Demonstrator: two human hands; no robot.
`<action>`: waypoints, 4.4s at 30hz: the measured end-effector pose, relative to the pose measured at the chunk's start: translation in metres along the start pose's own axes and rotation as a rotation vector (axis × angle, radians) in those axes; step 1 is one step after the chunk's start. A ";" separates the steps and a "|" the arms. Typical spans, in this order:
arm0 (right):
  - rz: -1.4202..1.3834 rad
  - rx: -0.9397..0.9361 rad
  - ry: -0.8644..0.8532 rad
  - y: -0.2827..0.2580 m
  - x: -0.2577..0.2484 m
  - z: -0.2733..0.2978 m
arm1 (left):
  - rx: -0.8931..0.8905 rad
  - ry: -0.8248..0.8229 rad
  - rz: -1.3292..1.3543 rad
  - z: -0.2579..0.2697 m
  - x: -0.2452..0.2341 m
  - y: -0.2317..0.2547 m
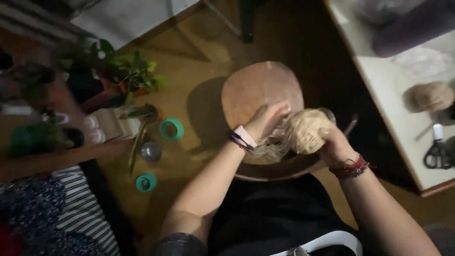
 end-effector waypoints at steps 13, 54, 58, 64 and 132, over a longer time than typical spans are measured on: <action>0.825 -0.196 0.074 -0.078 -0.223 -0.020 | 0.459 -0.160 -0.181 -0.160 0.139 0.127; 0.479 -0.264 0.313 0.013 -0.170 0.177 | -0.055 -0.503 -0.245 0.160 0.238 0.127; 0.847 -0.284 0.188 0.053 -0.145 0.209 | 0.130 -0.455 -0.101 0.186 0.171 0.191; 0.093 -0.146 0.104 0.068 -0.071 0.241 | -0.040 -0.088 0.044 0.231 0.172 0.070; 0.816 0.487 -0.510 0.225 -0.044 0.144 | -0.323 0.365 0.053 0.305 0.084 -0.087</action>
Point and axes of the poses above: each hand's wrist, its own z-axis away from the middle knuckle, its own x-axis out of the palm, y = z × x, the point moved 3 cm from there along -z, towards the middle knuckle, and after that the axes turned 1 degree about z, right-handed, at the moved point
